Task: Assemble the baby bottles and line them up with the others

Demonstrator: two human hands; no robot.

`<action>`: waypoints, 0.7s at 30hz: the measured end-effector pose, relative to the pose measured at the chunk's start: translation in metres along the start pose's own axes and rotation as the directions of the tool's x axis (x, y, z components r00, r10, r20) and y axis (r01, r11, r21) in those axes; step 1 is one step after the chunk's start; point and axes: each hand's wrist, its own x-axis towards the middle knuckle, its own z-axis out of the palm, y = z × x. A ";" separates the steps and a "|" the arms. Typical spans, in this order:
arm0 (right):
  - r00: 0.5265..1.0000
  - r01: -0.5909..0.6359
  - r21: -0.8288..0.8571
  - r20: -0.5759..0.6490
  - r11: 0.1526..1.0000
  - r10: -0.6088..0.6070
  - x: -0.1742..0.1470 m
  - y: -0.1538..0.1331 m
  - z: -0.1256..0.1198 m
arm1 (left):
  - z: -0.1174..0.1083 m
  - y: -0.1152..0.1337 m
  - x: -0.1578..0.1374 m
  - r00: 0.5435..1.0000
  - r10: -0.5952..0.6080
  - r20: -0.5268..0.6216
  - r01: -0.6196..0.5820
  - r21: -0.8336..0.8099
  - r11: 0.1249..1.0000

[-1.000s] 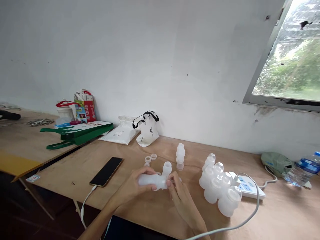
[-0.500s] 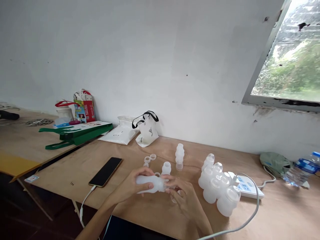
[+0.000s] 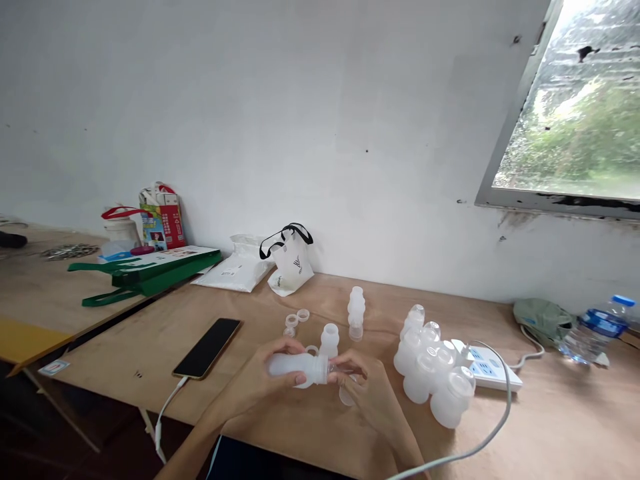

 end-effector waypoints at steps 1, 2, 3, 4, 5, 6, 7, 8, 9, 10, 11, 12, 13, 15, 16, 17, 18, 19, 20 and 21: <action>1.000 0.010 -0.024 -0.002 1.000 -0.010 0.000 0.000 0.000 | 0.001 0.001 -0.001 1.000 0.004 -0.011 -0.004 0.033 0.999; 1.000 0.022 -0.044 -0.003 0.999 -0.022 0.000 0.000 0.000 | 0.001 0.001 -0.002 1.000 0.012 -0.020 -0.010 0.070 0.998; 0.999 0.037 -0.060 -0.005 0.998 -0.037 -0.001 0.001 0.000 | 0.002 0.001 -0.003 0.999 0.022 -0.030 -0.019 0.107 0.994; 0.998 0.054 -0.073 -0.006 0.996 -0.055 -0.001 0.002 0.001 | 0.002 0.001 -0.004 0.999 0.037 -0.040 -0.031 0.143 0.989; 0.997 0.074 -0.080 -0.009 0.994 -0.075 0.000 0.003 0.002 | 0.002 0.001 -0.004 0.998 0.053 -0.046 -0.044 0.176 0.983; 0.996 0.091 -0.082 -0.014 0.992 -0.093 0.000 0.005 0.004 | 0.002 0.000 -0.005 0.996 0.071 -0.046 -0.060 0.204 0.977; 0.994 0.107 -0.082 -0.020 0.991 -0.109 0.000 0.006 0.005 | 0.002 0.000 -0.005 0.995 0.090 -0.045 -0.078 0.224 0.971; 0.992 0.122 -0.078 -0.025 0.989 -0.124 0.000 0.008 0.007 | 0.001 0.000 -0.005 0.993 0.112 -0.040 -0.099 0.241 0.965; 0.990 0.133 -0.077 -0.028 0.988 -0.136 0.000 0.009 0.009 | 0.001 0.000 -0.006 0.990 0.138 -0.027 -0.126 0.254 0.959; 0.989 0.140 -0.076 -0.029 0.987 -0.143 0.000 0.011 0.011 | 0.000 0.000 -0.006 0.985 0.171 -0.006 -0.164 0.262 0.951; 0.989 0.142 -0.075 -0.030 0.987 -0.145 0.000 0.012 0.012 | -0.001 0.000 -0.006 0.978 0.210 0.016 -0.206 0.267 0.941; 0.990 0.139 -0.071 -0.028 0.988 -0.141 0.000 0.013 0.014 | -0.002 0.000 -0.005 0.968 0.249 0.035 -0.249 0.268 0.931; 0.991 0.132 -0.059 -0.020 0.990 -0.133 0.000 0.013 0.014 | -0.002 0.000 -0.005 0.958 0.282 0.055 -0.286 0.268 0.920; 0.995 0.103 -0.018 0.016 0.994 -0.103 0.000 0.013 0.015 | -0.003 -0.001 -0.005 0.948 0.306 0.084 -0.317 0.266 0.910; 0.995 0.089 0.004 0.041 0.996 -0.089 0.000 0.013 0.015 | -0.003 -0.001 -0.005 0.950 0.299 0.096 -0.314 0.264 0.912; 0.995 0.079 0.020 0.067 0.997 -0.081 -0.001 0.013 0.014 | -0.002 -0.001 -0.005 0.954 0.278 0.109 -0.298 0.266 0.917; 0.993 0.074 0.032 0.089 0.997 -0.077 -0.001 0.013 0.013 | -0.001 -0.001 -0.005 0.961 0.251 0.120 -0.275 0.273 0.922; 0.992 0.072 0.039 0.106 0.997 -0.075 -0.001 0.012 0.012 | -0.001 0.000 -0.005 0.967 0.222 0.127 -0.250 0.284 0.926; 0.991 0.069 0.043 0.116 0.997 -0.074 -0.002 0.012 0.010 | 0.000 0.000 -0.006 0.972 0.197 0.127 -0.227 0.297 0.928; 0.989 0.068 0.043 0.125 0.997 -0.073 -0.002 0.012 0.008 | 0.000 0.001 -0.006 0.976 0.180 0.124 -0.210 0.306 0.929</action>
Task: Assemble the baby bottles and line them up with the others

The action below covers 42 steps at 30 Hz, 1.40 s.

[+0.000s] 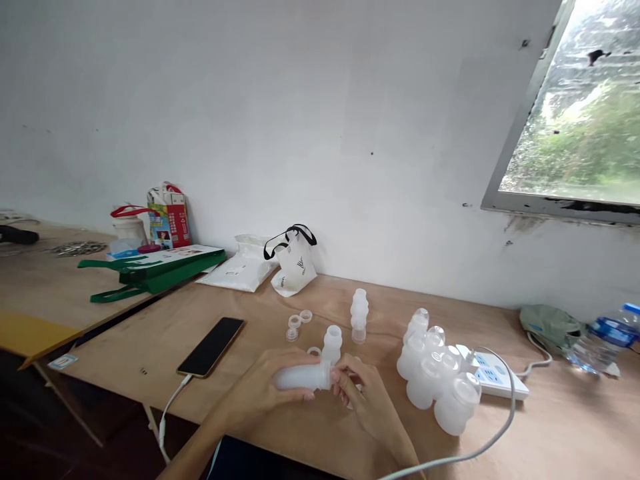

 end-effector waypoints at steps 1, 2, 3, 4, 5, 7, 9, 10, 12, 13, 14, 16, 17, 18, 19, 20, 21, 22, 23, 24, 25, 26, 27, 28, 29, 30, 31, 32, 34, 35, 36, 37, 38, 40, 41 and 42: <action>1.000 -0.004 -0.003 0.007 1.000 0.004 0.000 0.000 -0.002 | 0.000 0.001 0.000 1.000 -0.011 0.001 0.011 0.002 1.000; 1.000 -0.010 -0.008 0.012 1.000 0.011 -0.001 -0.001 -0.003 | 0.000 0.001 -0.001 1.000 -0.015 0.001 0.015 -0.004 1.000; 1.000 -0.020 -0.013 0.018 1.000 0.020 -0.001 -0.001 -0.004 | 0.000 0.002 -0.001 1.000 -0.014 0.003 0.014 -0.016 1.000; 0.999 -0.029 -0.017 0.023 0.999 0.030 -0.001 -0.002 -0.005 | -0.001 0.001 -0.001 1.000 -0.017 0.007 0.017 -0.026 1.000; 0.999 -0.037 -0.018 0.030 0.999 0.037 -0.001 -0.003 -0.006 | -0.001 0.001 -0.001 1.000 -0.023 0.009 0.023 -0.036 0.999; 0.998 -0.039 -0.025 0.039 0.999 0.040 -0.002 -0.006 -0.006 | -0.002 -0.001 -0.001 0.999 -0.039 0.007 0.039 -0.049 0.998; 0.999 -0.011 -0.062 0.029 0.998 0.013 -0.001 -0.008 -0.006 | -0.002 -0.002 -0.002 0.998 -0.060 0.004 0.060 -0.056 0.997; 1.000 0.009 -0.091 0.017 0.996 -0.008 -0.001 -0.008 -0.006 | -0.002 -0.002 -0.002 0.997 -0.073 0.008 0.073 -0.059 0.996; 0.999 0.047 -0.146 -0.009 0.988 -0.049 0.000 -0.008 -0.006 | -0.003 -0.002 -0.002 0.994 -0.105 0.017 0.106 -0.059 0.993; 0.998 0.059 -0.163 -0.021 0.985 -0.063 0.000 -0.008 -0.006 | -0.004 -0.001 -0.002 0.993 -0.119 0.017 0.120 -0.058 0.991; 0.997 0.062 -0.170 -0.027 0.983 -0.068 0.001 -0.007 -0.007 | -0.005 0.000 -0.002 0.992 -0.128 0.015 0.129 -0.060 0.990; 0.998 0.037 -0.171 -0.040 0.985 -0.045 0.001 -0.006 -0.008 | -0.007 0.001 -0.002 0.992 -0.129 0.013 0.129 -0.074 0.989; 0.999 0.017 -0.174 -0.048 0.985 -0.026 0.001 -0.006 -0.009 | -0.007 0.001 -0.002 0.992 -0.122 0.018 0.123 -0.084 0.989; 0.998 -0.004 -0.179 -0.058 0.984 -0.006 0.001 -0.006 -0.009 | -0.007 0.002 -0.002 0.994 -0.111 0.020 0.112 -0.095 0.989; 0.998 -0.020 -0.188 -0.065 0.982 0.008 0.000 -0.006 -0.010 | -0.007 0.002 -0.002 0.995 -0.100 0.019 0.101 -0.102 0.990; 0.997 -0.026 -0.201 -0.072 0.979 0.012 0.000 -0.005 -0.009 | -0.006 0.001 -0.002 0.996 -0.092 0.015 0.093 -0.102 0.990; 0.997 -0.024 -0.215 -0.081 0.976 0.007 0.000 -0.004 -0.008 | -0.005 0.001 -0.002 0.996 -0.090 0.013 0.091 -0.101 0.991; 0.996 -0.016 -0.228 -0.089 0.974 -0.004 0.000 -0.003 -0.007 | -0.004 0.002 -0.002 0.996 -0.092 0.014 0.093 -0.098 0.991; 0.995 -0.009 -0.242 -0.101 0.970 -0.016 0.000 -0.002 -0.005 | -0.002 0.002 -0.002 0.995 -0.099 0.022 0.100 -0.094 0.991; 0.993 -0.003 -0.258 -0.114 0.966 -0.027 0.000 0.000 -0.003 | 0.000 0.003 -0.003 0.994 -0.105 0.044 0.108 -0.089 0.990; 0.992 0.000 -0.271 -0.125 0.963 -0.035 0.001 0.001 -0.001 | 0.001 0.005 -0.003 0.991 -0.109 0.072 0.115 -0.082 0.990; 0.990 0.000 -0.279 -0.132 0.960 -0.039 0.001 0.003 0.001 | 0.003 0.006 -0.003 0.989 -0.111 0.099 0.119 -0.074 0.990; 0.990 0.000 -0.284 -0.136 0.959 -0.040 0.001 0.004 0.003 | 0.004 0.007 -0.003 0.986 -0.113 0.120 0.121 -0.064 0.991; 0.989 0.001 -0.285 -0.139 0.959 -0.043 0.002 0.005 0.004 | 0.005 0.008 -0.002 0.985 -0.116 0.125 0.124 -0.056 0.991; 0.990 0.003 -0.280 -0.137 0.960 -0.043 0.002 0.004 0.005 | 0.006 0.009 -0.002 0.986 -0.122 0.113 0.128 -0.054 0.990; 0.990 0.004 -0.269 -0.132 0.963 -0.040 0.002 0.004 0.006 | 0.007 0.009 -0.001 0.989 -0.124 0.084 0.129 -0.055 0.990; 0.992 0.000 -0.255 -0.123 0.967 -0.033 0.002 0.003 0.006 | 0.008 0.008 0.000 0.992 -0.121 0.046 0.124 -0.058 0.991; 0.993 -0.006 -0.241 -0.112 0.971 -0.021 0.002 0.002 0.006 | 0.008 0.007 0.000 0.994 -0.108 0.008 0.108 -0.061 0.992; 0.997 -0.028 -0.215 -0.081 0.976 0.011 0.002 -0.001 0.005 | 0.008 0.003 0.002 0.996 -0.068 -0.051 0.065 -0.059 0.996; 0.998 -0.036 -0.205 -0.064 0.978 0.024 0.002 -0.001 0.005 | 0.008 0.001 0.002 0.996 -0.051 -0.071 0.048 -0.054 0.997; 0.998 -0.040 -0.198 -0.048 0.979 0.031 0.002 -0.002 0.005 | 0.007 -0.001 0.002 0.995 -0.042 -0.087 0.038 -0.046 0.998; 0.999 -0.041 -0.190 -0.032 0.981 0.036 0.002 -0.002 0.005 | 0.007 -0.003 0.003 0.995 -0.039 -0.097 0.036 -0.037 0.999; 0.999 -0.040 -0.184 -0.017 0.982 0.038 0.002 -0.002 0.005 | 0.006 -0.005 0.002 0.994 -0.038 -0.104 0.036 -0.023 0.999; 0.999 -0.036 -0.188 -0.009 0.982 0.035 0.002 -0.002 0.007 | 0.005 -0.008 0.002 0.994 -0.034 -0.109 0.035 0.014 0.999; 0.999 -0.033 -0.194 -0.014 0.980 0.031 0.003 -0.002 0.007 | 0.005 -0.009 0.002 0.994 -0.033 -0.103 0.036 0.035 0.999; 0.999 -0.031 -0.197 -0.021 0.980 0.027 0.003 -0.003 0.008 | 0.006 -0.009 0.002 0.995 -0.036 -0.093 0.041 0.053 0.998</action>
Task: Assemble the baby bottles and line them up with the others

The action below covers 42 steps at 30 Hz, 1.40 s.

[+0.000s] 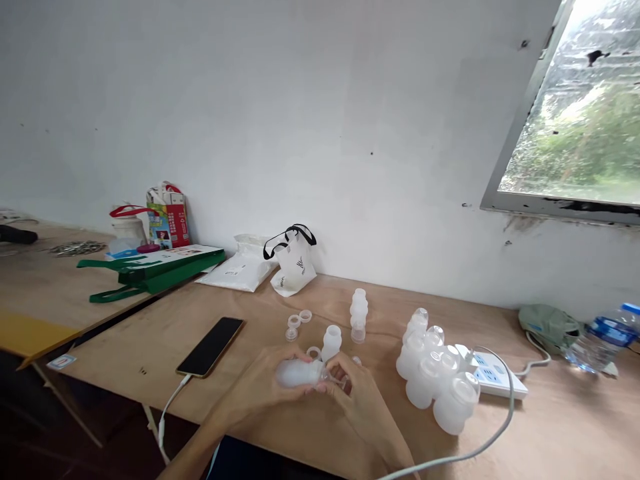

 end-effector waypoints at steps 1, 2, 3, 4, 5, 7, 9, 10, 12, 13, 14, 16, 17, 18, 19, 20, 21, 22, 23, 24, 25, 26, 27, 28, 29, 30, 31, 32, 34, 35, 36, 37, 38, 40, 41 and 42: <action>1.000 0.002 0.006 -0.005 1.000 -0.002 0.000 0.000 0.000 | 0.000 0.000 0.000 1.000 -0.007 0.012 0.007 0.012 1.000; 1.000 0.005 0.023 -0.008 1.000 -0.005 0.001 -0.001 0.000 | 0.001 0.000 0.000 0.999 -0.019 0.025 0.019 0.015 1.000; 1.000 0.008 0.050 -0.010 0.999 -0.008 0.001 -0.001 0.000 | 0.002 0.000 0.000 0.999 -0.034 0.041 0.034 0.007 0.999; 1.000 0.011 0.082 -0.013 0.997 -0.010 0.001 -0.001 -0.001 | 0.003 0.000 -0.001 0.997 -0.050 0.057 0.051 -0.008 0.999; 1.000 0.014 0.110 -0.017 0.994 -0.012 0.001 -0.002 -0.002 | 0.004 0.000 -0.001 0.996 -0.063 0.070 0.065 -0.027 0.998; 1.000 0.019 0.149 -0.012 0.989 -0.018 -0.001 -0.002 -0.005 | 0.006 -0.001 -0.001 0.993 -0.073 0.095 0.079 -0.065 0.995; 1.000 0.020 0.177 0.009 0.984 -0.022 -0.002 -0.001 -0.007 | 0.008 -0.002 -0.001 0.992 -0.067 0.110 0.077 -0.088 0.993; 0.999 0.022 0.189 0.019 0.982 -0.026 -0.002 0.000 -0.008 | 0.008 -0.003 -0.001 0.992 -0.062 0.111 0.073 -0.096 0.993; 0.999 0.029 0.217 0.027 0.976 -0.036 -0.003 0.002 -0.008 | 0.007 -0.004 0.000 0.993 -0.060 0.105 0.072 -0.108 0.992; 0.999 0.032 0.231 0.026 0.972 -0.039 -0.002 0.003 -0.008 | 0.006 -0.003 0.000 0.993 -0.060 0.101 0.072 -0.110 0.991; 0.999 0.030 0.242 0.028 0.970 -0.038 -0.002 0.003 -0.008 | 0.005 -0.003 -0.001 0.993 -0.063 0.097 0.074 -0.108 0.991; 0.999 0.011 0.252 0.035 0.968 -0.021 -0.001 0.004 -0.006 | 0.003 -0.001 -0.001 0.993 -0.073 0.095 0.082 -0.091 0.992; 0.999 0.002 0.250 0.038 0.968 -0.012 -0.001 0.004 -0.006 | 0.001 0.000 -0.001 0.992 -0.079 0.097 0.087 -0.077 0.993; 0.999 -0.005 0.246 0.043 0.969 -0.006 -0.001 0.004 -0.006 | 0.001 0.000 -0.001 0.992 -0.085 0.098 0.091 -0.063 0.994; 0.999 -0.008 0.243 0.047 0.970 -0.003 -0.001 0.004 -0.005 | 0.000 0.000 -0.001 0.991 -0.086 0.101 0.092 -0.052 0.994; 0.999 -0.008 0.239 0.049 0.971 -0.004 -0.001 0.004 -0.005 | 0.000 0.000 -0.001 0.991 -0.084 0.102 0.089 -0.049 0.995; 0.999 -0.006 0.232 0.050 0.973 -0.005 -0.002 0.004 -0.006 | -0.001 0.000 -0.001 0.991 -0.077 0.106 0.083 -0.058 0.995; 0.999 -0.001 0.224 0.052 0.975 -0.010 -0.002 0.004 -0.006 | -0.001 -0.001 -0.001 0.992 -0.068 0.108 0.076 -0.079 0.994; 0.998 0.006 0.213 0.052 0.977 -0.018 -0.002 0.004 -0.006 | 0.000 -0.002 0.000 0.992 -0.055 0.111 0.068 -0.108 0.992; 0.998 0.019 0.200 0.053 0.980 -0.030 -0.003 0.004 -0.006 | 0.000 -0.004 0.000 0.993 -0.038 0.114 0.054 -0.141 0.988; 0.997 0.037 0.185 0.055 0.982 -0.048 -0.003 0.004 -0.007 | 0.001 -0.006 0.001 0.993 -0.019 0.113 0.038 -0.173 0.984; 0.996 0.057 0.171 0.057 0.984 -0.068 -0.003 0.003 -0.007 | 0.001 -0.008 0.002 0.994 0.002 0.109 0.021 -0.202 0.979; 0.995 0.076 0.161 0.056 0.984 -0.086 -0.004 0.003 -0.006 | 0.001 -0.010 0.002 0.994 0.020 0.107 0.005 -0.230 0.973; 0.993 0.092 0.154 0.054 0.984 -0.101 -0.004 0.003 -0.006 | 0.002 -0.012 0.003 0.993 0.035 0.109 -0.005 -0.262 0.965; 0.992 0.106 0.147 0.049 0.983 -0.115 -0.004 0.003 -0.005 | 0.002 -0.014 0.003 0.992 0.047 0.117 -0.010 -0.302 0.953; 0.991 0.124 0.138 0.042 0.983 -0.131 -0.005 0.003 -0.005 | 0.001 -0.015 0.004 0.990 0.057 0.130 -0.008 -0.347 0.938; 0.988 0.144 0.125 0.033 0.982 -0.150 -0.005 0.004 -0.004 | 0.001 -0.016 0.004 0.988 0.063 0.143 -0.002 -0.389 0.921; 0.985 0.165 0.106 0.025 0.981 -0.169 -0.006 0.004 -0.004 | 0.000 -0.016 0.004 0.985 0.068 0.156 0.004 -0.420 0.907; 0.981 0.192 0.048 0.019 0.980 -0.193 -0.006 0.005 -0.004 | -0.003 -0.013 0.004 0.984 0.071 0.161 0.004 -0.423 0.906; 0.981 0.191 0.021 0.019 0.981 -0.191 -0.006 0.006 -0.004 | -0.004 -0.010 0.004 0.985 0.069 0.157 -0.001 -0.399 0.917; 0.984 0.178 0.002 0.022 0.984 -0.178 -0.006 0.006 -0.004 | -0.005 -0.008 0.004 0.986 0.066 0.151 -0.006 -0.367 0.930; 0.987 0.156 -0.008 0.026 0.988 -0.156 -0.006 0.006 -0.005 | -0.007 -0.005 0.004 0.987 0.064 0.146 -0.012 -0.336 0.942; 0.991 0.129 -0.015 0.029 0.992 -0.128 -0.006 0.005 -0.005 | -0.007 -0.003 0.004 0.987 0.064 0.144 -0.017 -0.311 0.950; 0.996 0.080 -0.038 0.029 0.996 -0.079 -0.006 0.004 -0.006 | -0.008 0.000 0.003 0.989 0.051 0.140 -0.011 -0.268 0.963; 0.998 0.064 -0.057 0.028 0.996 -0.062 -0.006 0.002 -0.007 | -0.007 0.000 0.003 0.990 0.038 0.138 -0.003 -0.242 0.970; 0.998 0.056 -0.079 0.031 0.995 -0.054 -0.006 0.001 -0.007 | -0.006 0.000 0.003 0.991 0.020 0.132 0.009 -0.212 0.977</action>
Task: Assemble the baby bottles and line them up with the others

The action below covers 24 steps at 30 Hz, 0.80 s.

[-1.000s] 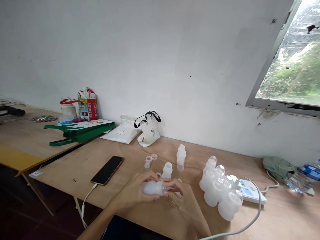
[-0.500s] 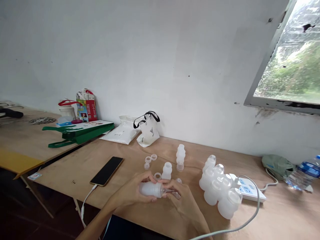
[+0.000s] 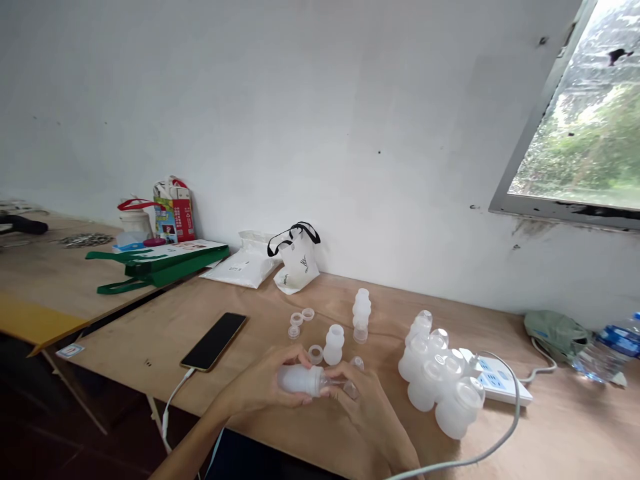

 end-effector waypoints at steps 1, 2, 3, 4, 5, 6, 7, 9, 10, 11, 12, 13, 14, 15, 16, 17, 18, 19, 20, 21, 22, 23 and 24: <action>1.000 0.000 -0.019 0.007 1.000 0.000 0.000 -0.001 0.000 | 0.001 0.000 0.000 1.000 -0.020 -0.009 0.020 0.030 0.999; 1.000 0.004 -0.034 0.014 0.999 -0.003 0.000 -0.002 0.000 | 0.002 -0.001 -0.001 0.999 -0.041 -0.017 0.042 0.057 0.997; 1.000 0.010 -0.045 0.017 0.999 -0.009 0.000 -0.002 0.001 | 0.004 -0.001 -0.001 0.998 -0.059 -0.021 0.061 0.078 0.995; 1.000 0.015 -0.055 0.013 0.998 -0.014 0.000 -0.002 0.001 | 0.005 -0.002 -0.001 0.997 -0.073 -0.021 0.074 0.094 0.993; 1.000 0.019 -0.068 0.004 0.998 -0.019 0.000 -0.001 0.002 | 0.007 -0.002 -0.001 0.996 -0.081 -0.022 0.083 0.106 0.991; 1.000 0.021 -0.085 -0.008 0.996 -0.022 0.000 -0.001 0.003 | 0.008 -0.002 -0.001 0.996 -0.083 -0.025 0.085 0.114 0.990; 1.000 0.021 -0.104 -0.020 0.994 -0.023 0.000 0.000 0.003 | 0.009 -0.002 -0.001 0.996 -0.081 -0.026 0.083 0.118 0.990; 0.999 0.017 -0.127 -0.026 0.992 -0.021 0.000 0.002 0.004 | 0.012 -0.001 -0.001 0.997 -0.073 -0.029 0.076 0.108 0.991; 1.000 0.014 -0.126 -0.019 0.992 -0.016 0.001 0.003 0.005 | 0.013 -0.001 -0.001 0.997 -0.072 -0.027 0.074 0.097 0.993; 1.000 0.009 -0.111 -0.008 0.994 -0.010 0.001 0.004 0.005 | 0.014 -0.001 -0.001 0.997 -0.071 -0.022 0.073 0.084 0.994; 1.000 0.004 -0.084 0.005 0.997 -0.003 0.002 0.005 0.005 | 0.014 -0.001 -0.001 0.997 -0.070 -0.019 0.071 0.072 0.995; 1.000 -0.001 -0.047 0.018 0.999 0.002 0.002 0.006 0.005 | 0.014 -0.001 -0.001 0.998 -0.067 -0.019 0.068 0.062 0.996; 1.000 -0.003 -0.009 0.028 1.000 0.004 0.003 0.008 0.005 | 0.014 -0.001 -0.001 0.998 -0.061 -0.023 0.062 0.055 0.997; 0.999 -0.003 0.024 0.036 1.000 0.003 0.003 0.008 0.004 | 0.014 -0.002 0.000 0.998 -0.053 -0.026 0.054 0.053 0.997; 0.999 -0.003 0.051 0.041 0.999 0.001 0.003 0.009 0.004 | 0.013 -0.002 0.000 0.999 -0.044 -0.029 0.045 0.055 0.997; 0.999 -0.002 0.068 0.044 0.998 -0.001 0.003 0.009 0.003 | 0.012 -0.003 0.000 0.999 -0.036 -0.032 0.038 0.059 0.998; 0.999 -0.003 0.075 0.047 0.997 -0.001 0.002 0.009 0.003 | 0.011 -0.003 0.000 0.999 -0.029 -0.035 0.031 0.065 0.997; 0.999 -0.001 0.073 0.051 0.997 -0.003 0.002 0.009 0.002 | 0.009 -0.003 0.000 0.999 -0.023 -0.038 0.026 0.069 0.997; 0.998 0.001 0.066 0.055 0.998 -0.005 0.001 0.008 0.001 | 0.008 -0.003 0.000 0.999 -0.019 -0.040 0.022 0.068 0.997; 0.998 0.006 0.057 0.057 0.998 -0.009 0.001 0.006 0.000 | 0.006 -0.003 0.000 0.999 -0.016 -0.041 0.018 0.061 0.998; 0.998 0.015 0.047 0.056 0.999 -0.017 0.001 0.004 0.000 | 0.004 -0.003 0.000 0.999 -0.014 -0.040 0.016 0.051 0.999; 0.998 0.028 0.038 0.052 0.999 -0.030 0.000 0.003 -0.001 | 0.003 -0.003 0.001 0.999 -0.015 -0.033 0.017 0.042 0.999; 0.998 0.043 0.034 0.045 0.998 -0.044 0.000 0.001 -0.002 | 0.002 -0.002 0.001 1.000 -0.021 -0.021 0.021 0.035 0.999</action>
